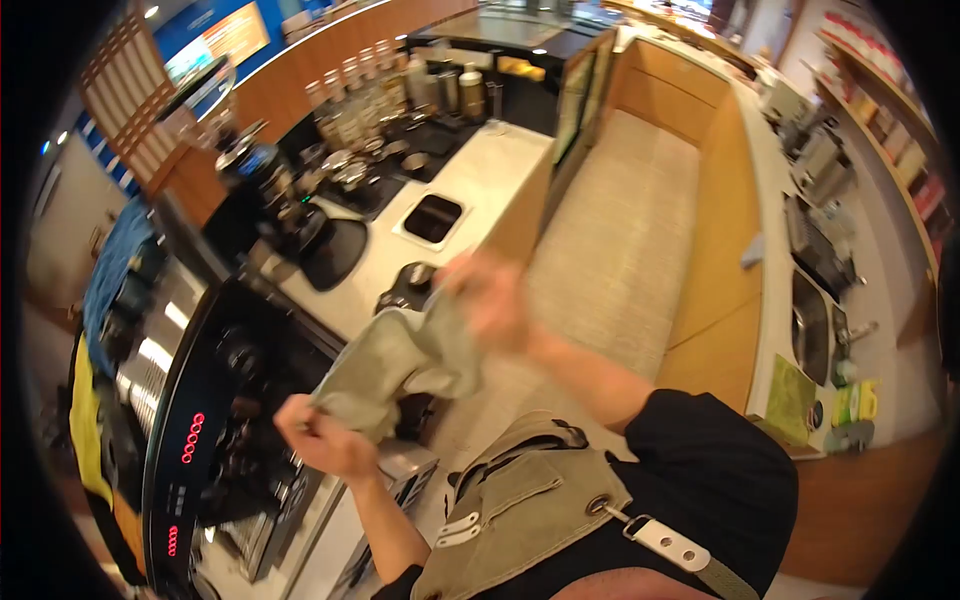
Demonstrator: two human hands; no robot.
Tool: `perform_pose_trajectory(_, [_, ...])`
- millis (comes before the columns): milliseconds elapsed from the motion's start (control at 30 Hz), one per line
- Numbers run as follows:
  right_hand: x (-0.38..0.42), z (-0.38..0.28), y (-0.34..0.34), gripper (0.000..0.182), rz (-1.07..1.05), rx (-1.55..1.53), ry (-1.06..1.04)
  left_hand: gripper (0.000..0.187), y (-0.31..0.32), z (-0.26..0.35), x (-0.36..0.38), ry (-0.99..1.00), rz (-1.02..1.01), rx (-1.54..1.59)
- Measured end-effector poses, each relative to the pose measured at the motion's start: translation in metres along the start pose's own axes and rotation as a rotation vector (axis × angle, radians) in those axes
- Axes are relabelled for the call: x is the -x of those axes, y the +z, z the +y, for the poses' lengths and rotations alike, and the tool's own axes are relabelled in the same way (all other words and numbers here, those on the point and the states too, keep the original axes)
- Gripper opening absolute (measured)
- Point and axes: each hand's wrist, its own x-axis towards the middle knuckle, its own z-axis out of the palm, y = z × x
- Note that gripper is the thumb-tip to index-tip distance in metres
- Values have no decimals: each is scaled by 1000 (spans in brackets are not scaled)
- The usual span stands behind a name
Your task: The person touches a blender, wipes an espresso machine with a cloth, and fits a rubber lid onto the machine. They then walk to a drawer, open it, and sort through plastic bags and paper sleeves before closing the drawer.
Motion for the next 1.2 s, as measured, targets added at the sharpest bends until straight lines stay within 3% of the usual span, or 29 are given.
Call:
perform_pose_trajectory(33, [-3,10,-7,31,60,-157,74,12,-34,-9,-20,-142,69,98])
perform_pose_trajectory(67, [-2,-8,-15,30,-24,93,287,11,-43,-10,-19,-64,82,67])
perform_pose_trajectory(133, [-4,-8,6,33,52,-9,115,14,-47,0,-26,-35,175,82])
perform_pose_trajectory(233, [-16,-25,21,36,36,22,4,26,-80,18,-46,50,110,79])
perform_pose_trajectory(333, [-42,-62,45,33,-73,-78,-93,30,-124,41,-72,106,100,-61])
perform_pose_trajectory(400, [-65,-79,63,28,-182,-80,-135,29,-153,42,-104,238,230,-122])
perform_pose_trajectory(467, [-100,-97,75,25,-382,-267,-40,27,-182,60,-136,168,251,-161])
perform_pose_trajectory(533, [-135,-113,97,27,-513,-263,-94,30,-205,78,-166,100,137,-189])
perform_pose_trajectory(600, [-163,-143,128,36,-592,5,-147,30,-233,76,-207,45,-19,-344])
perform_pose_trajectory(733, [-224,-131,203,37,-779,100,-293,30,-276,27,-310,138,-237,-627])
perform_pose_trajectory(767, [-244,-123,222,35,-843,84,-296,28,-277,20,-331,164,-216,-597])
perform_pose_trajectory(833, [-271,-123,249,52,-806,155,-257,23,-278,18,-355,228,-169,-533])
perform_pose_trajectory(867, [-283,-125,259,64,-785,192,-238,22,-279,20,-359,227,-150,-462])
perform_pose_trajectory(933, [-300,-123,270,60,-746,89,-294,21,-277,18,-366,221,-115,-317])
perform_pose_trajectory(967, [-304,-119,271,58,-730,39,-320,34,-282,18,-368,217,-124,-461])
perform_pose_trajectory(1067, [-299,-89,273,34,-800,69,-474,29,-296,-17,-353,340,-240,-540])
perform_pose_trajectory(1100, [-280,-101,264,32,-921,238,-526,27,-297,-8,-335,297,-320,-564])
perform_pose_trajectory(1200, [-242,-101,247,33,-1111,233,-340,27,-295,8,-291,203,-544,-680])
